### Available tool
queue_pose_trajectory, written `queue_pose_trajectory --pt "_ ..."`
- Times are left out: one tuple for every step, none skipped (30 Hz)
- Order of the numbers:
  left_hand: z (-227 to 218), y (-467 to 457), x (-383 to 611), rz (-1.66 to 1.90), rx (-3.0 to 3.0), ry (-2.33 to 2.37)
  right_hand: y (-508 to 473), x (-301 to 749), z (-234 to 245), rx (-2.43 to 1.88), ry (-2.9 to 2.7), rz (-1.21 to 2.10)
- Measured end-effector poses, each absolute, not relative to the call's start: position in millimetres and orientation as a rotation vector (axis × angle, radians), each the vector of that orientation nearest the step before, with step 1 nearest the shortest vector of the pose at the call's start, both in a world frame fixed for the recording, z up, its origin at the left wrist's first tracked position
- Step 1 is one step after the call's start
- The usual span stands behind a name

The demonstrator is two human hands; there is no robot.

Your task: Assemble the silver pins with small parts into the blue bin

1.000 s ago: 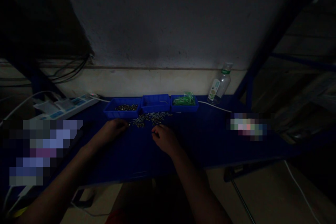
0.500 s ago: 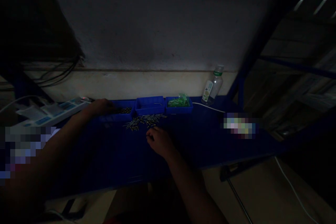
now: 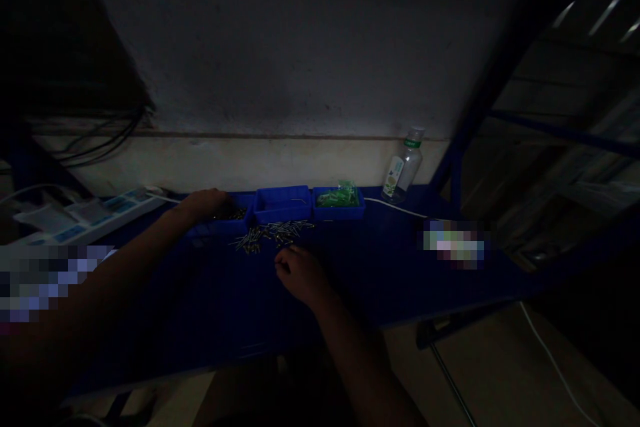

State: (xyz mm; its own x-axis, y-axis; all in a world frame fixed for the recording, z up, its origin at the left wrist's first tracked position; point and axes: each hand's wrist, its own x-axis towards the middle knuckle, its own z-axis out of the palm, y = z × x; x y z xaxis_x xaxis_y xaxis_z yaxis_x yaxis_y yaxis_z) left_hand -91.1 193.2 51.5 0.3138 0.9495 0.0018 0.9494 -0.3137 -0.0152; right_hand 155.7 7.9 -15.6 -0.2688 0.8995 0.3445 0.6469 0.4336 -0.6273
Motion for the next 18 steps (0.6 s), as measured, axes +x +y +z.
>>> queue_pose_trajectory --pt "51.4 193.5 -89.3 0.107 -2.498 -1.818 7.9 155.8 -15.7 -1.299 -2.015 0.485" --pt "51.4 193.6 -87.4 0.155 -2.468 -1.815 8.0 155.9 -15.8 -1.301 -2.012 0.487" --pt "51.6 193.5 -85.8 0.184 -2.454 -1.809 8.1 156.1 -15.9 -1.299 -2.012 0.486" --pt "52.2 193.5 -84.9 0.203 -2.456 -1.802 8.2 156.2 -15.8 -1.298 -2.012 0.483" --pt "53.3 193.6 -85.1 0.207 -2.464 -1.796 8.3 156.2 -15.7 -1.296 -2.013 0.479" --pt "55.2 193.9 -86.6 0.198 -2.473 -1.794 8.3 156.2 -15.6 -1.296 -2.014 0.476" --pt "58.1 194.3 -89.8 0.179 -2.484 -1.795 8.4 156.1 -15.6 -1.298 -2.016 0.473" --pt "61.9 194.7 -94.4 0.147 -2.485 -1.804 8.4 156.0 -15.6 -1.299 -2.020 0.473" --pt "66.6 194.7 -100.4 0.110 -2.488 -1.810 8.4 155.8 -15.7 -1.303 -2.024 0.471" --pt "72.1 194.0 -107.3 0.062 -2.490 -1.811 8.4 155.6 -15.9 -1.305 -2.027 0.468" --pt "78.0 192.3 -114.5 -0.013 -2.482 -1.812 8.4 155.5 -16.1 -1.305 -2.030 0.463" --pt "84.1 189.3 -121.0 -0.093 -2.492 -1.795 8.3 155.3 -16.4 -1.305 -2.030 0.457" --pt "90.0 185.0 -126.2 -0.191 -2.484 -1.796 8.3 155.1 -16.5 -1.306 -2.030 0.450" --pt "95.5 179.5 -129.2 -0.287 -2.471 -1.813 8.2 155.0 -16.6 -1.306 -2.031 0.446" --pt "100.2 173.4 -129.4 -0.373 -2.474 -1.824 8.1 155.0 -16.6 -1.307 -2.033 0.444" --pt "103.9 166.9 -126.2 -0.458 -2.488 -1.825 8.0 155.0 -16.5 -1.308 -2.037 0.446" --pt "106.5 160.7 -119.5 -0.524 -2.499 -1.818 7.9 155.0 -16.4 -1.311 -2.040 0.449" --pt "107.8 155.1 -109.5 -0.580 -2.509 -1.805 7.8 155.1 -16.1 -1.311 -2.044 0.454"
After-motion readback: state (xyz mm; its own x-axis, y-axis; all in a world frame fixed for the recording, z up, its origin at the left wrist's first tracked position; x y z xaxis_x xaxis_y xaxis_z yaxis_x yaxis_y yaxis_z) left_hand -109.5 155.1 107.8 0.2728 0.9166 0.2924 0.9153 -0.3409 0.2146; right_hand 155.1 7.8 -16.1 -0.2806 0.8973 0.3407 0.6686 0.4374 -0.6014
